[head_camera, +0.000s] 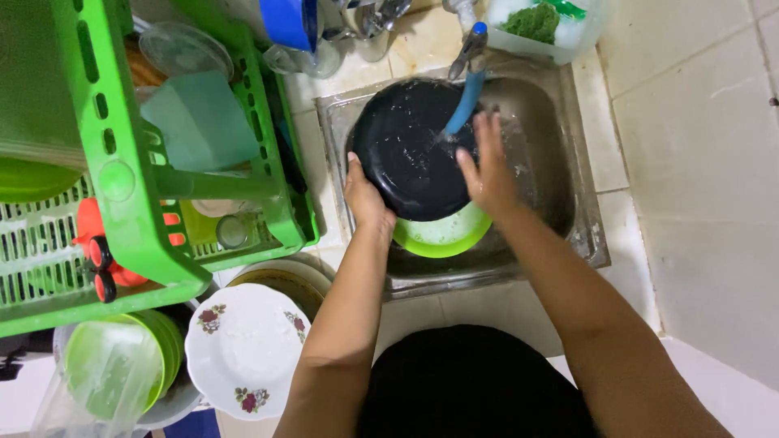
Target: Wash a mug, plates, bowls, and a pan in a kitchen sink.
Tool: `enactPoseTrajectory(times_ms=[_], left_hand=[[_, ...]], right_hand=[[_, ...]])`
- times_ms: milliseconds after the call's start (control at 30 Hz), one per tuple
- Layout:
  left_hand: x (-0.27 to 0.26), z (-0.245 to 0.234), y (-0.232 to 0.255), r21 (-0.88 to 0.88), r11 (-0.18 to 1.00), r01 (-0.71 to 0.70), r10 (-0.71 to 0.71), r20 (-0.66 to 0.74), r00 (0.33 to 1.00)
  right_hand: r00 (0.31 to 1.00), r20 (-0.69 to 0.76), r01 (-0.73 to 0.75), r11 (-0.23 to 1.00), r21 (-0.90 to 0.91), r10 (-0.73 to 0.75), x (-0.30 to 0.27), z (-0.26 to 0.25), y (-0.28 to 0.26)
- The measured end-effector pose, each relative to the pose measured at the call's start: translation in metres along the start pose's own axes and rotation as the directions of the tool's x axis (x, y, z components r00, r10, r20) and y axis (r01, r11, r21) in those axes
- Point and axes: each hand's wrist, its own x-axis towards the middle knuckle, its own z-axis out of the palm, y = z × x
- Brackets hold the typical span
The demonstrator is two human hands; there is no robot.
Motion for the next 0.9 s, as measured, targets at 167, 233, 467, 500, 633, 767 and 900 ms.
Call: enactPoseTrajectory(times_ms=[167, 233, 467, 500, 633, 767, 900], left_hand=[[0.002, 0.000, -0.018, 0.009, 0.997, -0.079, 0.078, 0.099, 0.992], [0.008, -0.007, -0.033, 0.054, 0.995, -0.090, 0.082, 0.123, 0.989], [0.007, -0.009, -0.034, 0.115, 0.991, -0.068, 0.051, 0.149, 0.988], [0.004, -0.004, -0.032, 0.116, 0.991, -0.064, 0.047, 0.149, 0.988], [0.021, 0.001, -0.042, 0.134, 0.990, 0.037, -0.050, 0.094, 0.994], [0.055, -0.017, -0.054, -0.064, 0.988, 0.141, -0.128, 0.171, 0.977], [0.041, -0.004, -0.034, -0.042, 0.983, 0.178, -0.174, 0.072, 0.982]], right_hand=[[0.952, 0.056, -0.278, 0.929, -0.245, 0.300, 0.044, -0.005, -0.034], [0.989, 0.135, -0.009, 0.942, -0.335, 0.058, 0.051, -0.010, -0.064], [0.956, -0.013, -0.277, 0.892, -0.357, 0.292, 0.076, 0.024, -0.006], [0.956, -0.014, -0.280, 0.890, -0.359, 0.295, 0.074, 0.015, -0.032], [0.973, 0.196, 0.188, 0.911, -0.368, -0.121, 0.048, 0.018, -0.075], [0.861, 0.355, 0.460, 0.855, -0.238, -0.364, 0.010, 0.015, -0.054], [0.951, 0.248, 0.232, 0.957, -0.174, -0.186, 0.011, -0.040, -0.026]])
